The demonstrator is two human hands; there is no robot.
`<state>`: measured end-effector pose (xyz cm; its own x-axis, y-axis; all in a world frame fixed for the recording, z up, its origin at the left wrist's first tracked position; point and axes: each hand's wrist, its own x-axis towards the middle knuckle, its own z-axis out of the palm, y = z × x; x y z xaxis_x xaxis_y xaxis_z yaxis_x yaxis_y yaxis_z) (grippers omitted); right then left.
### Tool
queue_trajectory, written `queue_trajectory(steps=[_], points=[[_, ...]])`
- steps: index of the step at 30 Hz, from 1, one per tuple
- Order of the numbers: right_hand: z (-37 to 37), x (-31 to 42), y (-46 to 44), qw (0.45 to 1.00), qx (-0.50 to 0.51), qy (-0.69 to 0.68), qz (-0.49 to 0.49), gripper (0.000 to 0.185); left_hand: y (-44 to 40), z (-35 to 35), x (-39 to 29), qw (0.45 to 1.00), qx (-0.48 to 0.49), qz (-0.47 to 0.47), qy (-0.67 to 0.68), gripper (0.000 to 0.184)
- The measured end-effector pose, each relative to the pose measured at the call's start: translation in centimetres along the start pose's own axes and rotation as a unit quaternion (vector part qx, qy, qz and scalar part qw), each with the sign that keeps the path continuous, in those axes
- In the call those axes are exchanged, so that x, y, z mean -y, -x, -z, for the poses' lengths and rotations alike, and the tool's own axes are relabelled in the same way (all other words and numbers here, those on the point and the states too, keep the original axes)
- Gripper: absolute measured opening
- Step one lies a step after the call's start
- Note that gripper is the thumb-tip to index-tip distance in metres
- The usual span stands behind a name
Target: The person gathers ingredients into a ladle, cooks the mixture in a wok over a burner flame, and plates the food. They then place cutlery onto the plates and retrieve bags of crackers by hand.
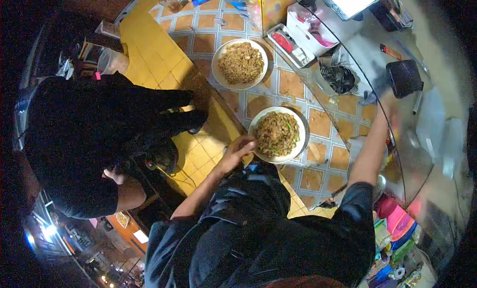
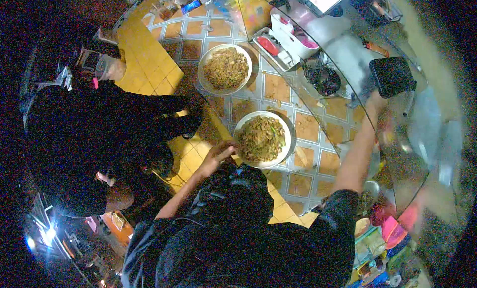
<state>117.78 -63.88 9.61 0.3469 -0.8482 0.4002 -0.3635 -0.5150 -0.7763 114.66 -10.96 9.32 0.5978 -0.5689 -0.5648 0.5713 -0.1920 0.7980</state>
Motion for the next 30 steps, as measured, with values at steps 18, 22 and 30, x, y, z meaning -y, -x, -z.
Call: queue_trajectory(steps=[18, 22, 30], points=[[-7.6, 9.2, 1.8, 0.830, 0.411, 0.102, 0.362, 0.034, 2.3, 3.3, 5.2, 0.977, -0.195, 0.082, -0.025, 0.044], [-11.3, 3.3, -0.7, 0.831, 0.427, 0.091, 0.346, 0.031, 2.4, 4.0, 7.3, 0.982, -0.172, 0.047, -0.064, 0.048], [-8.7, 6.1, -1.9, 0.830, 0.542, -0.052, 0.125, 0.026, 2.7, 4.2, 7.8, 0.983, -0.184, 0.020, -0.002, 0.040]])
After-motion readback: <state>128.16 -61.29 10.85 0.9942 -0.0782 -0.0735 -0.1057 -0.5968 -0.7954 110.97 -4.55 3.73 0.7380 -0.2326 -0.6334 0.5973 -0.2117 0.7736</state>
